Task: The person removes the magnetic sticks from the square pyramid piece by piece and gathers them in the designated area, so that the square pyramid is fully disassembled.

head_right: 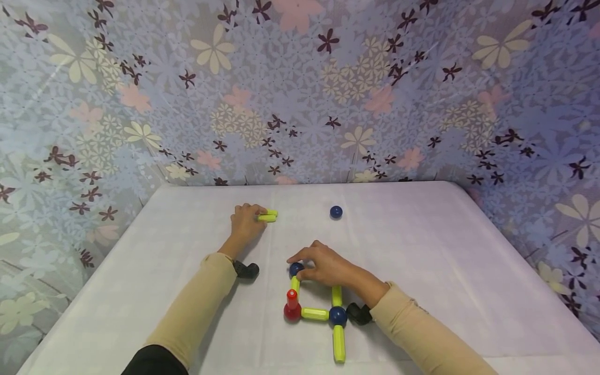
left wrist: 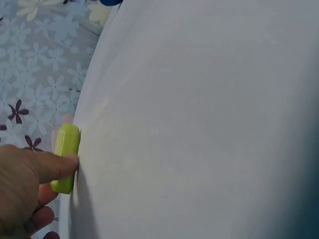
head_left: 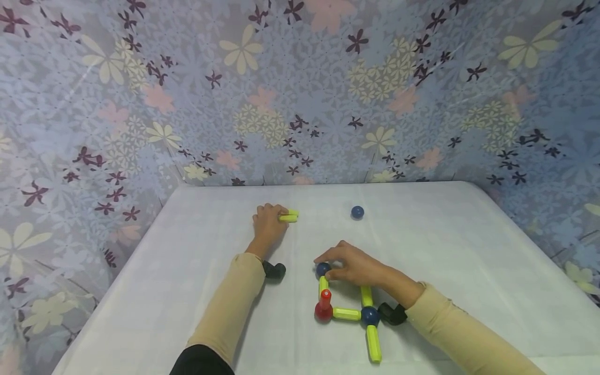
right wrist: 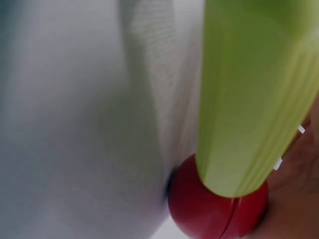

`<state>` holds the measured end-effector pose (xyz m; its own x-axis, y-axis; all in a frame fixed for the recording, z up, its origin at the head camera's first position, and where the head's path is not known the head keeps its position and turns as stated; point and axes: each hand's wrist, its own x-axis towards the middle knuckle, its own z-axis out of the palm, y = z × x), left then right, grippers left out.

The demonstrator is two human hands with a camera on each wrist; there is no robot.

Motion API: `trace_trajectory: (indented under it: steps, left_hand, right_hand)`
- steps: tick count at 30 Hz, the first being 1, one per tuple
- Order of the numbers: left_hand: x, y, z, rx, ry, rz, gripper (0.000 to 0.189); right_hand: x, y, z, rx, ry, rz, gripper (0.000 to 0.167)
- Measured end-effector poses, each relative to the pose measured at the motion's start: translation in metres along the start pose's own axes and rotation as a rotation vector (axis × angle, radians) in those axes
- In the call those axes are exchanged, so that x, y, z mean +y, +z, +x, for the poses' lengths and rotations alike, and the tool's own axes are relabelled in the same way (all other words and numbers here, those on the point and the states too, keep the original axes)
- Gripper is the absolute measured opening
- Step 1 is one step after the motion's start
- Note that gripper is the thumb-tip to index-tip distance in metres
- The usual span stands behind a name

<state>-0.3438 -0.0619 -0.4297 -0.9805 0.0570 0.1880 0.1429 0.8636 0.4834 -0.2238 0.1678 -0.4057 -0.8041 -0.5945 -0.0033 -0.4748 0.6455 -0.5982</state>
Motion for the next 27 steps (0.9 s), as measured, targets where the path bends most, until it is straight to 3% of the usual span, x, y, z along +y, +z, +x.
trace_trajectory:
  steps: [4,7,10,14,17,21,27]
  left_hand:
    - [0.007,-0.008,-0.014,-0.028,0.062,-0.082,0.038]
    - [0.014,-0.017,-0.039,-0.083,0.144,-0.233,0.036]
    - [0.019,-0.03,-0.074,-0.221,0.221,-0.395,0.037]
    - [0.026,-0.045,-0.122,-0.431,0.283,-0.536,0.04]
    - [0.033,-0.049,-0.152,-0.5,0.309,-0.599,0.037]
    - [0.042,-0.044,-0.177,-0.476,0.323,-0.614,0.041]
    - [0.048,-0.033,-0.19,-0.363,0.331,-0.564,0.043]
  right_hand:
    - [-0.001,0.0,0.001,0.004,0.023,-0.031,0.036]
    - [-0.002,-0.001,0.001,0.007,0.027,-0.033,0.036]
    - [-0.003,-0.001,0.001,0.003,0.032,-0.03,0.036]
    - [-0.002,-0.001,0.001,-0.005,0.06,-0.024,0.035]
    - [0.0,0.001,0.0,-0.003,0.069,-0.026,0.035]
    - [0.001,0.002,-0.001,0.007,0.06,-0.028,0.036]
    - [0.0,0.004,-0.001,0.015,0.049,-0.022,0.036]
